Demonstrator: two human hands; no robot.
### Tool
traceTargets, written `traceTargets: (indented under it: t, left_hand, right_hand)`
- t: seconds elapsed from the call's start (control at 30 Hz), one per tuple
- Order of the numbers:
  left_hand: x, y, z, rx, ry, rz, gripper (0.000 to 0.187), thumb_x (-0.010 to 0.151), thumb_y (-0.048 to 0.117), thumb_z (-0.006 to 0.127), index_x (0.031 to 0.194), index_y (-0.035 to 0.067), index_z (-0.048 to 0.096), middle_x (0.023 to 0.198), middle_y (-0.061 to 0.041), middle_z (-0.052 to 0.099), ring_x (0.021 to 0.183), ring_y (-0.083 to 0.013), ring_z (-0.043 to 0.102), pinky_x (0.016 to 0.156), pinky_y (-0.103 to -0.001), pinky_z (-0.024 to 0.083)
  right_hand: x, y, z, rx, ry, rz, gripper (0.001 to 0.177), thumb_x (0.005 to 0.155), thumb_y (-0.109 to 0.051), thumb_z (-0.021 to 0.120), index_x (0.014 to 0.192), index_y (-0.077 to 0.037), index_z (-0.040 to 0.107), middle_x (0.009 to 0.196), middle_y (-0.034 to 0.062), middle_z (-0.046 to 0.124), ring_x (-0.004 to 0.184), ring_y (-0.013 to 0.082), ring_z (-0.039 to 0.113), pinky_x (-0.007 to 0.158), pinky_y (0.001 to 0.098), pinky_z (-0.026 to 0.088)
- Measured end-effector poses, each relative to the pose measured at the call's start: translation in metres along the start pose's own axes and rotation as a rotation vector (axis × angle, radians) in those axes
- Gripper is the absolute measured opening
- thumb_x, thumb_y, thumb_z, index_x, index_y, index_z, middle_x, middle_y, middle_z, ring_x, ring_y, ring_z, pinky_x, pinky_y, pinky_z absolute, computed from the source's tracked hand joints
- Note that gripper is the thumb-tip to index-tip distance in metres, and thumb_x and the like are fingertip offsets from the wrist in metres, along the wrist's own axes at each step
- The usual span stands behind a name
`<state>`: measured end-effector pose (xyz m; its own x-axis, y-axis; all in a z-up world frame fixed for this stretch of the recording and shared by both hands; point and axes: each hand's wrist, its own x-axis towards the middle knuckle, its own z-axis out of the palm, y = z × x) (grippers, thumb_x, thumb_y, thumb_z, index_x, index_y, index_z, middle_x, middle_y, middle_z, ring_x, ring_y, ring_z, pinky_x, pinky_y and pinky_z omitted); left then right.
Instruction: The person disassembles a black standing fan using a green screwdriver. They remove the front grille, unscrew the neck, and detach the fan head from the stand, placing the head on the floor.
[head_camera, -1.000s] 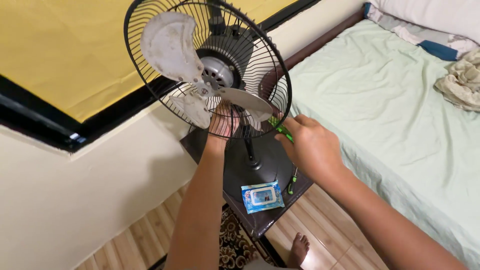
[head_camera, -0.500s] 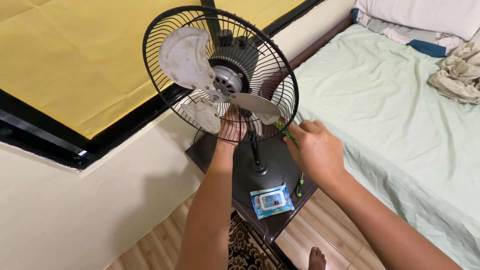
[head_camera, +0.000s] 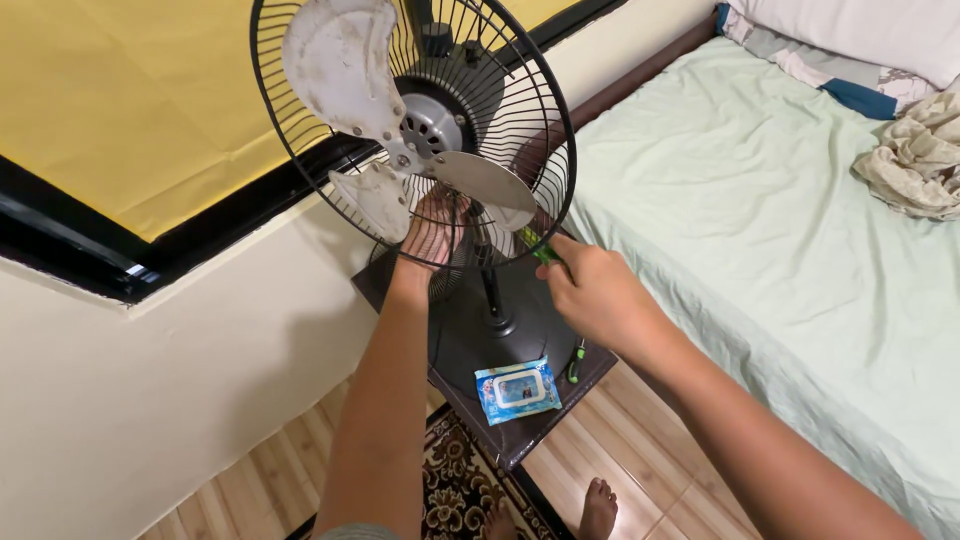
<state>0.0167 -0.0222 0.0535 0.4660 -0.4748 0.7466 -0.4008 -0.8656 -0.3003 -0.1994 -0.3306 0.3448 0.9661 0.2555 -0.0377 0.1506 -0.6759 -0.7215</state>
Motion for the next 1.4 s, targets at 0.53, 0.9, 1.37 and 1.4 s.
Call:
traceTargets:
  t: [0.53, 0.9, 1.37, 1.4]
  left_hand:
    - [-0.065, 0.044, -0.119, -1.282, 0.426, -1.29, 0.033, 0.102, 0.023, 0.064, 0.121, -0.004, 0.066, 0.115, -0.011, 0.07, 0.1, -0.0172, 0.066, 0.093, -0.032, 0.053]
    - [-0.263, 0.274, -0.095, -0.709, -0.69, -1.823, 0.08, 0.084, 0.031, 0.083, 0.14, -0.005, 0.039, 0.134, -0.03, 0.055, 0.122, -0.0411, 0.059, 0.104, -0.045, 0.047]
    - [-0.368, 0.192, -0.156, -0.373, -1.008, -2.232, 0.057, 0.099, 0.053, 0.067, 0.128, 0.004, 0.07, 0.101, -0.012, 0.07, 0.091, -0.0289, 0.069, 0.087, -0.044, 0.049]
    - [-0.395, 0.176, -0.181, -0.307, -1.11, -2.292, 0.056, 0.099, 0.052, 0.066, 0.127, 0.004, 0.07, 0.103, -0.014, 0.07, 0.093, -0.0298, 0.069, 0.089, -0.045, 0.049]
  right_hand:
    - [0.003, 0.007, 0.018, 0.001, 0.028, -0.09, 0.03, 0.093, -0.014, 0.05, 0.113, -0.002, 0.069, 0.095, 0.0192, 0.077, 0.086, 0.0356, 0.075, 0.078, 0.0438, 0.056]
    - [0.0, -0.012, 0.011, -0.058, -0.037, 0.108, 0.027, 0.095, -0.02, 0.052, 0.109, -0.006, 0.071, 0.072, 0.02, 0.072, 0.06, 0.0296, 0.069, 0.064, 0.0409, 0.054]
    - [0.007, 0.013, 0.022, -0.026, 0.013, 0.02, 0.031, 0.094, -0.018, 0.052, 0.113, -0.009, 0.076, 0.079, 0.0053, 0.071, 0.064, 0.017, 0.061, 0.064, 0.0339, 0.054]
    - [0.009, 0.017, 0.023, -0.063, 0.019, 0.034, 0.03, 0.097, -0.019, 0.053, 0.114, -0.01, 0.076, 0.08, 0.0073, 0.07, 0.066, 0.0173, 0.062, 0.065, 0.0344, 0.054]
